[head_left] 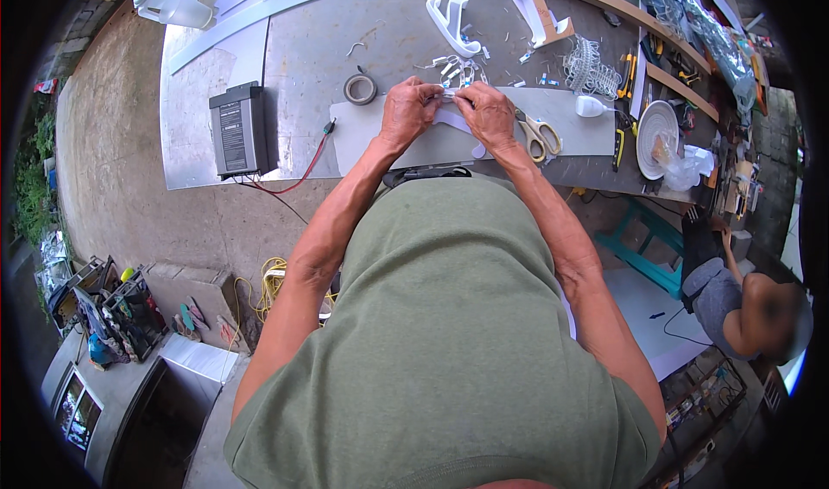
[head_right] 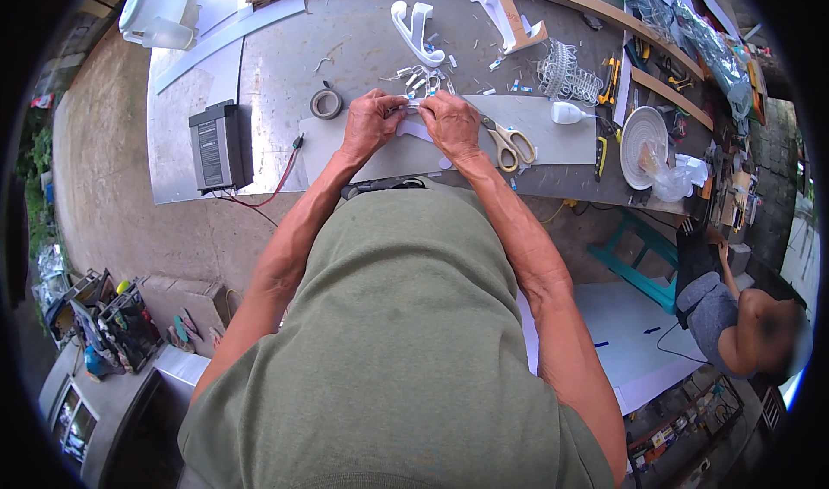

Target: Assembling and wiring channel letters for signage on a production table.

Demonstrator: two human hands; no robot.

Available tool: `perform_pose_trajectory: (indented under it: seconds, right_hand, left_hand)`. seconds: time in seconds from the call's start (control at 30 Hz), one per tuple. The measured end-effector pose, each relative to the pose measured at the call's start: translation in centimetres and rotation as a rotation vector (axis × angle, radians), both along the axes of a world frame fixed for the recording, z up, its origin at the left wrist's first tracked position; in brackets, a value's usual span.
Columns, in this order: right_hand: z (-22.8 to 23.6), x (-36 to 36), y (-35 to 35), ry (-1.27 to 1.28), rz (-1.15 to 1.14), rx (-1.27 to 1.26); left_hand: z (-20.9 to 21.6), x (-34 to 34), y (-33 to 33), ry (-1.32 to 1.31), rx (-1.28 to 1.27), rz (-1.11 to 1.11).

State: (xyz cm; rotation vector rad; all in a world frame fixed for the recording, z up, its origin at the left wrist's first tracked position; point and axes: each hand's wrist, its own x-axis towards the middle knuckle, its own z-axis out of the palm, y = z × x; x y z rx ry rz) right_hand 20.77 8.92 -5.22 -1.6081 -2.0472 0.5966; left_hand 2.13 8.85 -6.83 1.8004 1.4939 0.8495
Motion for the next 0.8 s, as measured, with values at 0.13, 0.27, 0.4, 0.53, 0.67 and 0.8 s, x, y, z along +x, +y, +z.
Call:
perform_pose_trajectory:
  seconds: [0.13,0.27,0.4,0.53,0.67,0.8]
  right_hand:
    - [0.1,0.0,-0.1,-0.014,0.016,0.067]
    - [-0.2,0.0,0.0,-0.038,0.050,0.090]
    - [-0.1,0.2,-0.2,-0.012,0.080,0.064]
    - [-0.4,0.8,-0.7,0.049,0.098,0.049]
    - [-0.5,0.7,-0.9,0.034,0.119,0.109]
    - [-0.8,0.6,-0.9,0.051,0.107,0.155]
  left_hand:
    - [0.5,0.0,0.0,0.013,-0.010,-0.003]
    - [1.0,0.2,0.1,0.008,-0.036,0.001]
    - [0.5,0.0,0.3,-0.013,-0.010,-0.002]
    - [0.4,0.0,0.4,-0.034,-0.016,-0.013]
    - [0.0,-0.5,0.2,-0.034,0.013,-0.042]
    - [0.0,-0.5,0.1,-0.049,0.031,-0.038]
